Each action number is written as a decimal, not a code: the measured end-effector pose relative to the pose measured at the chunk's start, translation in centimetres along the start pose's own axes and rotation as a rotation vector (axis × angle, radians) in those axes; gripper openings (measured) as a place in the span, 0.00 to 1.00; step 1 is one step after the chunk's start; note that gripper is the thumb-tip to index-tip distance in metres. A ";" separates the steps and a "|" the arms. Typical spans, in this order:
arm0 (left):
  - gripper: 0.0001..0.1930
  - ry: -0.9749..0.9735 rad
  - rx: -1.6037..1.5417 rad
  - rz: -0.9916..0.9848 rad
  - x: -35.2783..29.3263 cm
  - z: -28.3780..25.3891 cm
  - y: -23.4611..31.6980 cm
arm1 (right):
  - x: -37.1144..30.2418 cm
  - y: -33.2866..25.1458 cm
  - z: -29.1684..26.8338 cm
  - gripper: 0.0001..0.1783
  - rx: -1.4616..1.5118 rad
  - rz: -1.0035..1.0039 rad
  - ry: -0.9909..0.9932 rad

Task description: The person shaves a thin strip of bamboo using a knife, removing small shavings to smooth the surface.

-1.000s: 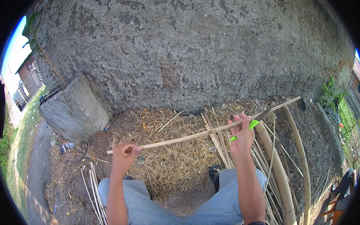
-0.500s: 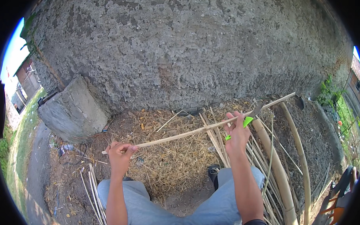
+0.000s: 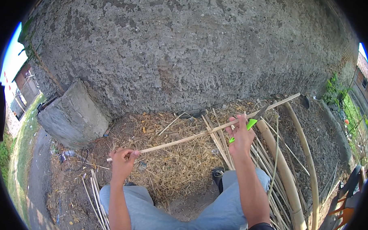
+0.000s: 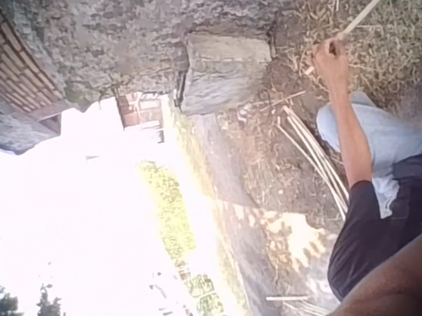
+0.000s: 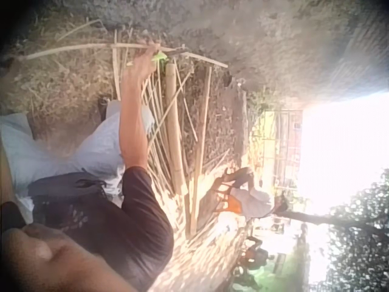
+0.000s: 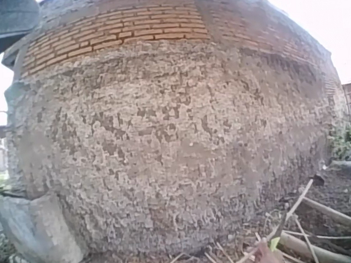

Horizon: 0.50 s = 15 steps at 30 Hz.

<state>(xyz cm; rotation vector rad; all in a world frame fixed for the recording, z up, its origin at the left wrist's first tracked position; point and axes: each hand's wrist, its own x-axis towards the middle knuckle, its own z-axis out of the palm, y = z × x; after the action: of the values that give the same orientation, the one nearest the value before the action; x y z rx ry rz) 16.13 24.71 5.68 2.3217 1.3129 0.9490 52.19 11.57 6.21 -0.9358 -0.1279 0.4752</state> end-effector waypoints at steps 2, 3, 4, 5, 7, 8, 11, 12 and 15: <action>0.13 -0.032 0.012 0.008 -0.1 0.3 -0.5 | 0.0 0.0 0.0 0.14 -0.012 0.010 0.017; 0.13 -0.030 0.052 0.042 -0.2 0.7 -1.1 | 0.0 0.0 0.1 0.14 -0.025 0.020 0.032; 0.13 -0.027 0.091 0.076 -0.2 0.9 -1.5 | 0.0 -0.1 0.2 0.14 -0.024 0.021 0.032; 0.13 -0.029 0.089 0.077 -0.2 0.9 -1.3 | -0.1 -0.2 0.3 0.14 -0.027 0.013 0.040; 0.13 -0.094 0.070 0.073 -0.1 0.8 -0.7 | -0.3 -0.4 0.2 0.14 -0.031 0.005 0.050; 0.13 -0.094 0.071 0.073 -0.1 0.9 -0.6 | -0.3 -0.4 0.3 0.14 -0.025 0.003 0.043; 0.15 0.078 0.044 0.254 -0.2 1.1 0.1 | -0.4 -0.4 0.3 0.14 -0.017 0.008 0.043; 0.15 0.091 0.066 0.286 -0.1 1.0 0.4 | -0.3 -0.5 0.3 0.14 -0.015 0.015 0.051; 0.15 0.135 0.061 0.304 -0.2 1.3 0.9 | -0.2 -0.2 0.1 0.14 0.004 0.018 0.050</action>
<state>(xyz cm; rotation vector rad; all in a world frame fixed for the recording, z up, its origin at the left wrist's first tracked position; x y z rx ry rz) 17.52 24.17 5.17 2.5945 1.0657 1.1909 52.08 11.47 6.47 -0.9443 -0.0734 0.4682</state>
